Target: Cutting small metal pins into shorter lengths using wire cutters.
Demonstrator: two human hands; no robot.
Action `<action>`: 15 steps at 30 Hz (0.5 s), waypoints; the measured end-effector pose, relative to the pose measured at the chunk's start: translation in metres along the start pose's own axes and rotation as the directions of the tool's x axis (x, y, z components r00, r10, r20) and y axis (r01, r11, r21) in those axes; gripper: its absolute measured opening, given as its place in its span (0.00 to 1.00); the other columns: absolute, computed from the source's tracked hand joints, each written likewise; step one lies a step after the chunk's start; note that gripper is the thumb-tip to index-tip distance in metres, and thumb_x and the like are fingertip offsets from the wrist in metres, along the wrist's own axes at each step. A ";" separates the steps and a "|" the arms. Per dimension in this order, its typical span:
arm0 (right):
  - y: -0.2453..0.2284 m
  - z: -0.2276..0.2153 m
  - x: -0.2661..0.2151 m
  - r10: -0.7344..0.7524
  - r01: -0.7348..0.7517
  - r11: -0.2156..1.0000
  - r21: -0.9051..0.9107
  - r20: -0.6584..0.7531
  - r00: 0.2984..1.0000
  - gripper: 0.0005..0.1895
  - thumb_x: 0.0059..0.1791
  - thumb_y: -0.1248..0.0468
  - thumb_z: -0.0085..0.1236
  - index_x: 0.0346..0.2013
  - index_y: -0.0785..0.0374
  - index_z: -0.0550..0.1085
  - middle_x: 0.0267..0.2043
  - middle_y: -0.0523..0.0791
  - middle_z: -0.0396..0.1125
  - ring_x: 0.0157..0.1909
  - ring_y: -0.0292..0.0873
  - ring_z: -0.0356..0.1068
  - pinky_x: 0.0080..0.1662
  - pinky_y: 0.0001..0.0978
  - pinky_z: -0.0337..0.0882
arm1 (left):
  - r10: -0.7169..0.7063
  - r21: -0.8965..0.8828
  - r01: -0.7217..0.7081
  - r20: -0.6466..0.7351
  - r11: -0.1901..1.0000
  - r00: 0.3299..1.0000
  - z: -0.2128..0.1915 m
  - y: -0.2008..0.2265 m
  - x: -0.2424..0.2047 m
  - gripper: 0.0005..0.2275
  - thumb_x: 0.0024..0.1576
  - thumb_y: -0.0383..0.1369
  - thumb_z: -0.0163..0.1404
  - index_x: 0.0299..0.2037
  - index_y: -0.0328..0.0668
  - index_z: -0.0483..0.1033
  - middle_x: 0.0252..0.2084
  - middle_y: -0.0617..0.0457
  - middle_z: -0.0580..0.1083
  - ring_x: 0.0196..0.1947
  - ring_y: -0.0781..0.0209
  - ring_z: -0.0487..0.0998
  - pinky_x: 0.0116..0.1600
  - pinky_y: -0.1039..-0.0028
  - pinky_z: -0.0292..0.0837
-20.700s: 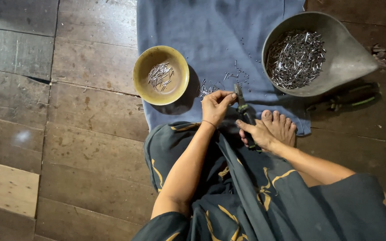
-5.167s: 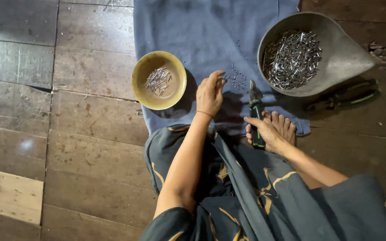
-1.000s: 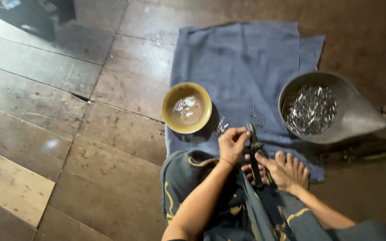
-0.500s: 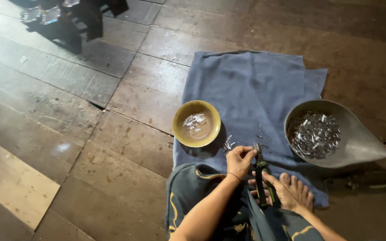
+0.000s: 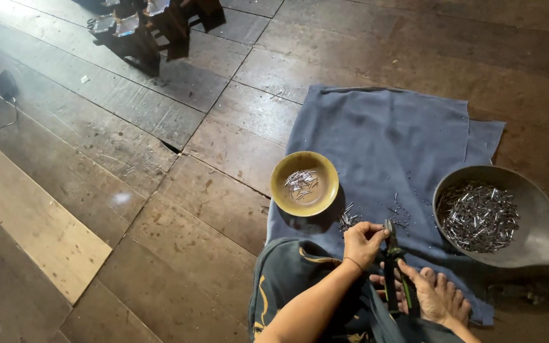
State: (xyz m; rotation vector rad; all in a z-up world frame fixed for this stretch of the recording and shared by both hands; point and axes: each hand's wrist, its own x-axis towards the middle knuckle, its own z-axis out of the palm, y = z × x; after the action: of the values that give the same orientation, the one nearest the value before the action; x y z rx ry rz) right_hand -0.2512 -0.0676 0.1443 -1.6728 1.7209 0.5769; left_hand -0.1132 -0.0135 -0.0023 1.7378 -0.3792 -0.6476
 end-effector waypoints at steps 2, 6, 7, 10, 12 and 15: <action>-0.002 0.002 0.002 -0.027 0.029 0.985 -0.168 0.013 1.000 0.52 0.38 0.15 0.30 0.55 0.47 0.74 0.69 0.47 0.63 0.73 0.52 0.58 0.69 0.45 0.50 | 0.016 0.004 -0.016 0.010 1.000 1.000 0.000 0.003 -0.001 0.06 0.52 0.38 0.63 0.35 0.49 0.84 0.36 0.60 0.82 0.36 0.74 0.80 0.47 0.81 0.76; -0.004 0.005 0.004 -0.020 0.017 0.990 -0.140 -0.017 1.000 0.53 0.36 0.15 0.38 0.53 0.51 0.77 0.66 0.50 0.66 0.69 0.54 0.63 0.68 0.46 0.54 | -0.048 0.037 0.046 0.051 0.998 0.998 0.000 0.011 -0.002 0.11 0.50 0.43 0.63 0.37 0.50 0.84 0.37 0.59 0.82 0.40 0.71 0.81 0.51 0.80 0.74; -0.005 0.004 0.001 -0.040 0.037 0.986 -0.161 -0.016 0.999 0.52 0.35 0.15 0.38 0.50 0.52 0.75 0.63 0.49 0.67 0.67 0.54 0.64 0.66 0.45 0.55 | -0.039 0.052 0.036 0.046 0.998 0.998 0.001 0.008 -0.001 0.11 0.50 0.44 0.63 0.36 0.51 0.84 0.37 0.60 0.82 0.39 0.72 0.80 0.50 0.80 0.73; 0.009 0.033 0.035 -0.121 0.097 0.977 0.190 0.121 0.985 0.37 0.42 0.30 0.49 0.35 0.63 0.75 0.39 0.52 0.72 0.43 0.50 0.69 0.47 0.36 0.62 | -0.002 0.058 -0.001 0.048 0.998 0.999 0.002 0.008 0.001 0.09 0.51 0.44 0.63 0.35 0.52 0.84 0.36 0.61 0.82 0.38 0.73 0.79 0.49 0.80 0.72; 0.014 0.038 0.041 -0.223 0.075 0.838 0.540 0.215 0.951 0.29 0.48 0.44 0.62 0.23 0.71 0.77 0.19 0.54 0.77 0.21 0.46 0.73 0.31 0.27 0.66 | 0.022 0.048 -0.025 0.057 0.999 0.998 0.002 0.010 -0.001 0.09 0.52 0.43 0.63 0.35 0.52 0.84 0.36 0.62 0.82 0.37 0.74 0.79 0.48 0.80 0.72; 0.005 0.014 0.014 -0.087 0.079 0.969 -0.232 -0.026 0.996 0.54 0.32 0.12 0.37 0.49 0.50 0.72 0.63 0.47 0.64 0.68 0.52 0.62 0.66 0.43 0.55 | -0.015 -0.007 0.015 0.063 1.000 0.998 0.004 0.013 0.000 0.07 0.52 0.40 0.63 0.33 0.49 0.84 0.37 0.62 0.82 0.35 0.78 0.76 0.46 0.82 0.72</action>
State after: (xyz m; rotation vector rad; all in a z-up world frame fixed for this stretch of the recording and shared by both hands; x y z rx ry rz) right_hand -0.2531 -0.0670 0.1242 -1.9177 1.6505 0.7352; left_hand -0.1146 -0.0203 0.0097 1.7179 -0.4074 -0.7155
